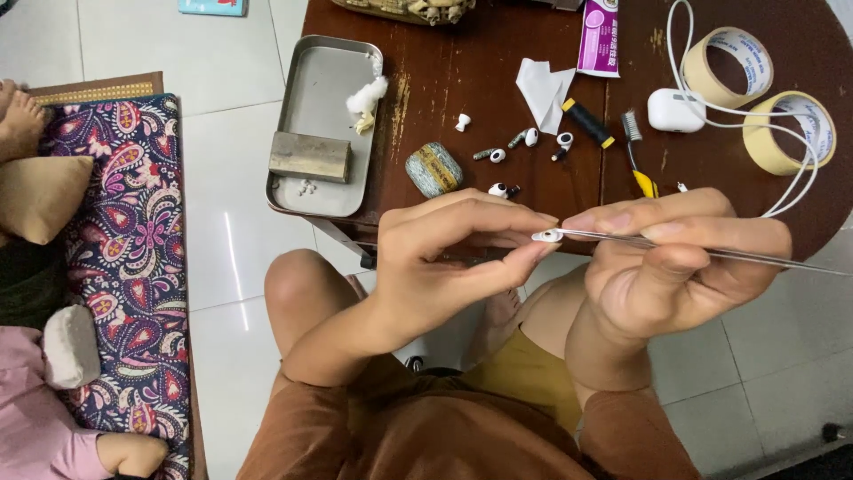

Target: Repairing small earbud components using a precision tool on a workbench.

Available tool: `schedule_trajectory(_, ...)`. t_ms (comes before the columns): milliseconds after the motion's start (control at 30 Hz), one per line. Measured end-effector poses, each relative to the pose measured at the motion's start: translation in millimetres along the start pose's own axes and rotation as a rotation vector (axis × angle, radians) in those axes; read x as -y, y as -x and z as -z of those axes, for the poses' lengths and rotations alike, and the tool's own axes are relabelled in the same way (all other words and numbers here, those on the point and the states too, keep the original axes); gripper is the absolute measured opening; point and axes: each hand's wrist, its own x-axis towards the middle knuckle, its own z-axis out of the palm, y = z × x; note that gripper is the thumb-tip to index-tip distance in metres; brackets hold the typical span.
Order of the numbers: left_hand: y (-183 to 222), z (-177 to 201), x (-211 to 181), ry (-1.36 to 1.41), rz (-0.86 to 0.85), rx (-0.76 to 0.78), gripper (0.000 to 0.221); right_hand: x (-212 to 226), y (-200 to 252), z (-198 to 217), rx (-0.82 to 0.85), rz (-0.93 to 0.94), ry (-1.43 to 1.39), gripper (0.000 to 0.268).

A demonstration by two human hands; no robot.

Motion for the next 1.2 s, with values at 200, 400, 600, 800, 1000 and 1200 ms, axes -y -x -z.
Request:
schedule_trajectory(200,0.7,-2.8,1.6,0.01,-0.014,-0.013,0.021,0.6,0.2,0.7,0.021,0.016,-0.035,0.035)
schedule_trajectory(400,0.7,-3.4,2.1,-0.016,-0.042,-0.019,0.02,0.6,1.4,2.5,0.023,0.014,-0.049,0.035)
schedule_trajectory(600,1.0,-2.9,2.9,-0.037,-0.046,-0.018,0.02,2.9,2.7,0.9,0.012,0.016,-0.054,0.034)
schedule_trajectory(800,-0.9,-2.4,1.9,-0.065,-0.064,-0.011,0.018,2.6,2.8,1.7,-0.006,0.029,-0.032,0.037)
schedule_trajectory(1000,-0.6,-3.2,3.2,-0.106,-0.076,-0.01,0.019,0.6,-0.7,7.0,0.001,0.03,-0.038,0.035)
schedule_trajectory(1200,-4.6,-1.3,-1.1,-0.204,-0.12,-0.051,0.018,-8.1,-7.6,28.6,-0.094,0.087,0.085,0.027)
